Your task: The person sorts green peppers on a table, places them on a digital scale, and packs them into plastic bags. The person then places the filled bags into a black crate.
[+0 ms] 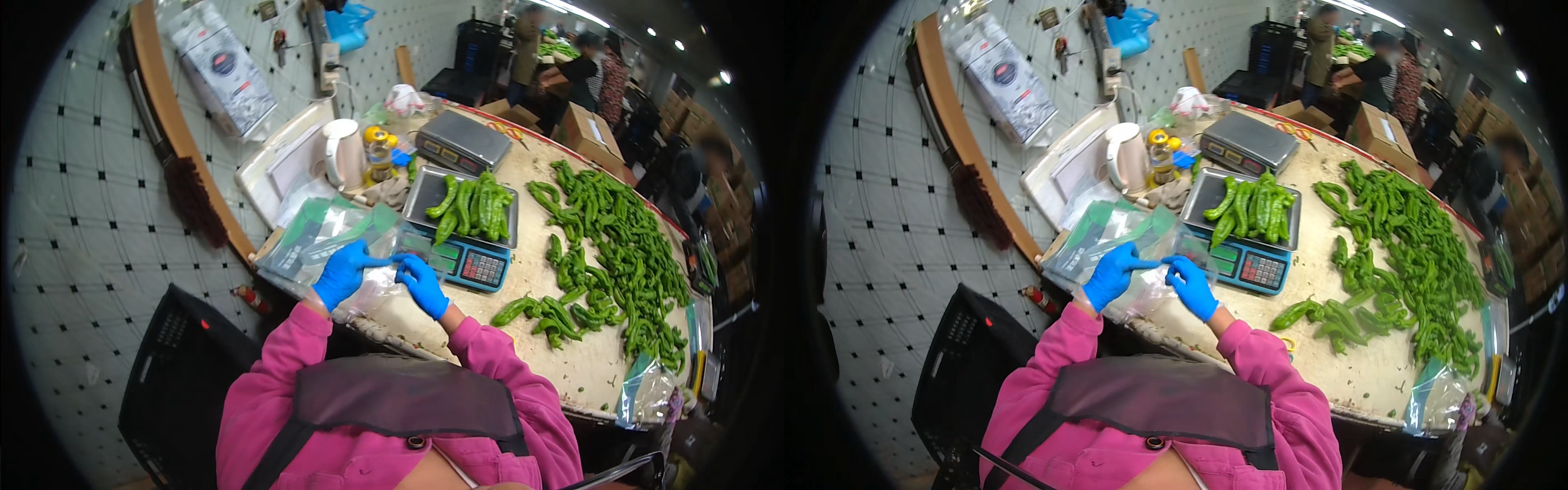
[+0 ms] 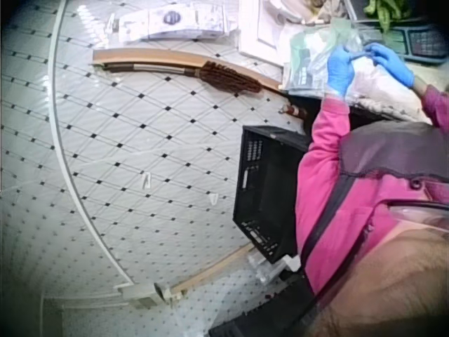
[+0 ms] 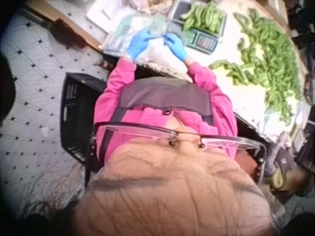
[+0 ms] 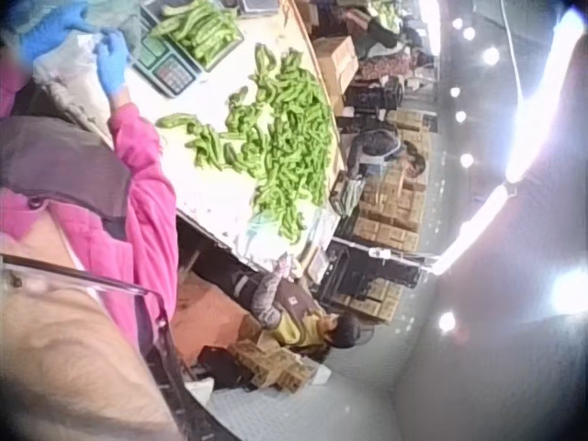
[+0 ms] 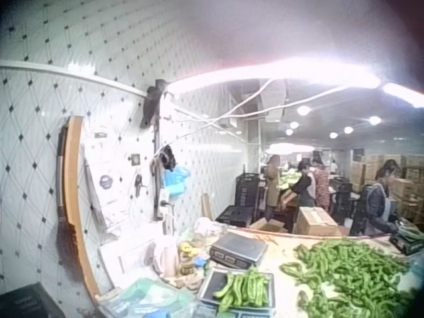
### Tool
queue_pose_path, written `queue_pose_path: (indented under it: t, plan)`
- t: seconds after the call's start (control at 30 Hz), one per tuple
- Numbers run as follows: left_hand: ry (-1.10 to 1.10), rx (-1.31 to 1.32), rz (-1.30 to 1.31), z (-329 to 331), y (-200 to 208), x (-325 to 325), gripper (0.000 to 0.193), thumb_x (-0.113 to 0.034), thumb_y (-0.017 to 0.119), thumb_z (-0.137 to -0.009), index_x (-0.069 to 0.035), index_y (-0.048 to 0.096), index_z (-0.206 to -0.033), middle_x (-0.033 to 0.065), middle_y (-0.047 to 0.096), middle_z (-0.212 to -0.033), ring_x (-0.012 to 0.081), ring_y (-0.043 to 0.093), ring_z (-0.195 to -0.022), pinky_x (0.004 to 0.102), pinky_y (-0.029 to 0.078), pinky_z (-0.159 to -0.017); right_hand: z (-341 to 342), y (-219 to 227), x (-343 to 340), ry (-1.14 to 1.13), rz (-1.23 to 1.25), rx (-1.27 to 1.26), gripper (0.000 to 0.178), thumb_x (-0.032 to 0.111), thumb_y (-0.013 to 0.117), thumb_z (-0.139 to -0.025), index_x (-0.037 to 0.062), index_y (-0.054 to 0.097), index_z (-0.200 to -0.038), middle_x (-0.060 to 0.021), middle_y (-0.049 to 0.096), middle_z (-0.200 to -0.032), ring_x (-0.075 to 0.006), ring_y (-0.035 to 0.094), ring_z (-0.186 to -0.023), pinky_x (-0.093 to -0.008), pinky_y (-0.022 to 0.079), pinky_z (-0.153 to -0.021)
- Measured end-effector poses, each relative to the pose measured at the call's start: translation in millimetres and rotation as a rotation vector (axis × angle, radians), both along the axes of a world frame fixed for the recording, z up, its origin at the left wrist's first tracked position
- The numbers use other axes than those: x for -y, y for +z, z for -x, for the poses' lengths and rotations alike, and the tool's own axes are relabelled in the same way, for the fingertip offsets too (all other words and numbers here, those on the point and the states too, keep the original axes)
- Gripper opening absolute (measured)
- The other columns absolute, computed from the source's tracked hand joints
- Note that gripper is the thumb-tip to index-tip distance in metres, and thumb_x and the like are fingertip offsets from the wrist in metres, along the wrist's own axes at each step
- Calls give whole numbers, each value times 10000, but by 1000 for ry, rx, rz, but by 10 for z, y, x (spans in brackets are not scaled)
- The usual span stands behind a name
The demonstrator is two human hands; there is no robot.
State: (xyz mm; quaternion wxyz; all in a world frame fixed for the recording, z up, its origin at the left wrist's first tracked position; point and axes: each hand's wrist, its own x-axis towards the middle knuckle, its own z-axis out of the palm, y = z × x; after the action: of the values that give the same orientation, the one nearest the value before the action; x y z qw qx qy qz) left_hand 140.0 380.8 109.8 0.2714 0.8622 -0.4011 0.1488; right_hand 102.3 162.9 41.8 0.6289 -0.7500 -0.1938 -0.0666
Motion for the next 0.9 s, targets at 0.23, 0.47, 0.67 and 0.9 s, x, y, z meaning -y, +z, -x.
queue_pose_path:
  t: [0.23,0.47,0.67,0.9]
  plan:
    - [335,-65,-160,353,-132,251,144,-243,681,-747,-102,686,-773,146,562,-833,321,613,-777,440,500,-616,284,-263,211,96,769,-8,504,464,737,-773,18,662,-996,-226,614,-1170,-395,597,-1050,-433,475,-912]
    - [543,49,-247,509,-248,537,203,-109,633,-742,-97,596,-942,150,496,-951,346,581,-819,444,501,-603,152,39,368,456,168,-346,328,127,696,-767,65,664,-1088,-112,594,-1264,-240,531,-1205,-382,450,-977]
    - [255,29,-187,673,-465,653,133,-46,560,-753,-62,656,-843,174,574,-907,361,579,-840,464,485,-639,189,-321,506,-41,861,130,676,448,654,-859,124,464,-1421,-339,226,-1505,-513,292,-1360,-575,282,-1090]
    - [368,111,-250,748,-401,749,471,-9,546,-753,24,527,-1223,183,591,-974,328,583,-789,442,466,-644,69,60,419,271,843,119,527,311,686,-806,96,570,-1273,-201,526,-1324,-372,560,-1134,-439,472,-918]
